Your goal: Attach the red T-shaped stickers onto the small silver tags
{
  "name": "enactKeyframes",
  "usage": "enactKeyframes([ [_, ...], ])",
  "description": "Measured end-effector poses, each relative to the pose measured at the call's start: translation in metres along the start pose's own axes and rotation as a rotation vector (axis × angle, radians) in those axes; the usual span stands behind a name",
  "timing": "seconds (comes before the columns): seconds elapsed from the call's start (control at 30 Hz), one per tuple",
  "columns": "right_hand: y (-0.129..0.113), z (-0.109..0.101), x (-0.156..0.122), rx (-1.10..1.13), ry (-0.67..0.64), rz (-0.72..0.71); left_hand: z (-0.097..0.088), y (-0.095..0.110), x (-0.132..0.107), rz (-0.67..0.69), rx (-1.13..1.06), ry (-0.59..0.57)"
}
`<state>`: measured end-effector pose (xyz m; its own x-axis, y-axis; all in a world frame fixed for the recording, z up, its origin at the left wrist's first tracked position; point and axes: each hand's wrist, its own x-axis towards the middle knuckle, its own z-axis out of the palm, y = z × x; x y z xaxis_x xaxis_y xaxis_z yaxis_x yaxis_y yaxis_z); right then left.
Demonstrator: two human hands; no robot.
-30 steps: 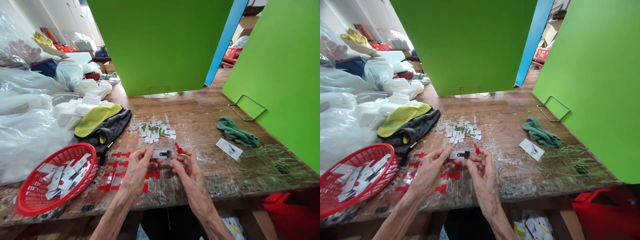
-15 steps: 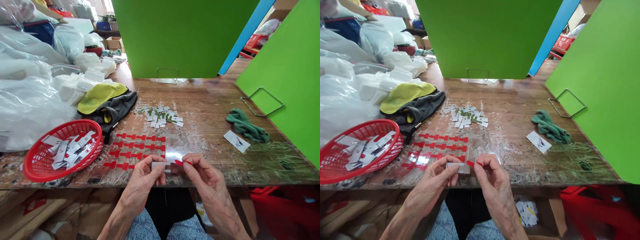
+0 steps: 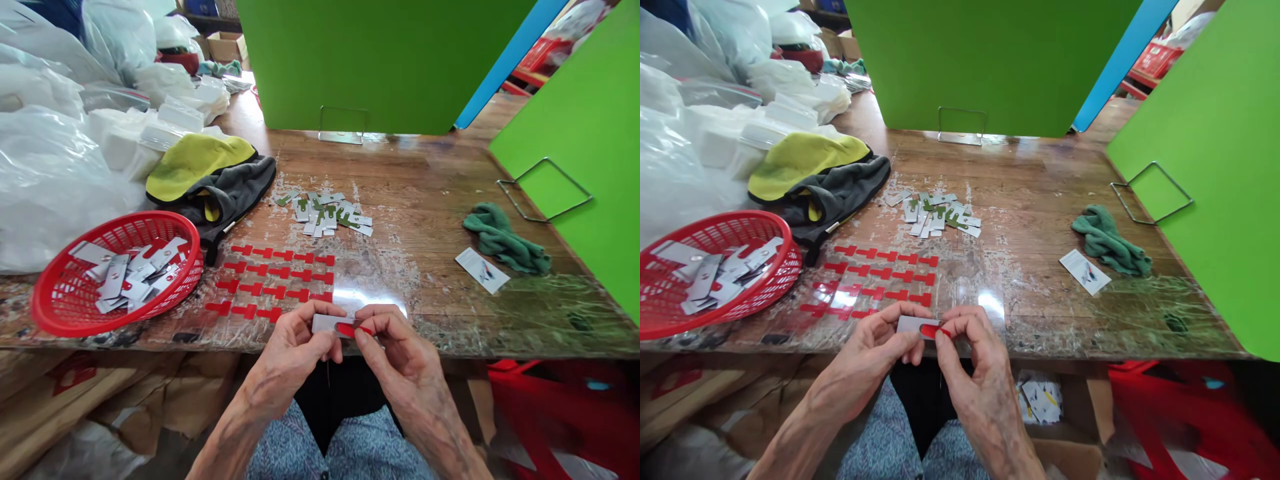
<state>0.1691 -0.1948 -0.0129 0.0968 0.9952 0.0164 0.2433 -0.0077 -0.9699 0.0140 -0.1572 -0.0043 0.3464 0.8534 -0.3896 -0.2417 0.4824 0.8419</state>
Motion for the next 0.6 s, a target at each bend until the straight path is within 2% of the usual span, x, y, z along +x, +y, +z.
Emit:
enactKeyframes([
  [0.6, -0.0018, 0.0062, 0.0010, -0.053, 0.018, -0.042, -0.0036, -0.0025, -0.0001, -0.018, -0.025, 0.008],
])
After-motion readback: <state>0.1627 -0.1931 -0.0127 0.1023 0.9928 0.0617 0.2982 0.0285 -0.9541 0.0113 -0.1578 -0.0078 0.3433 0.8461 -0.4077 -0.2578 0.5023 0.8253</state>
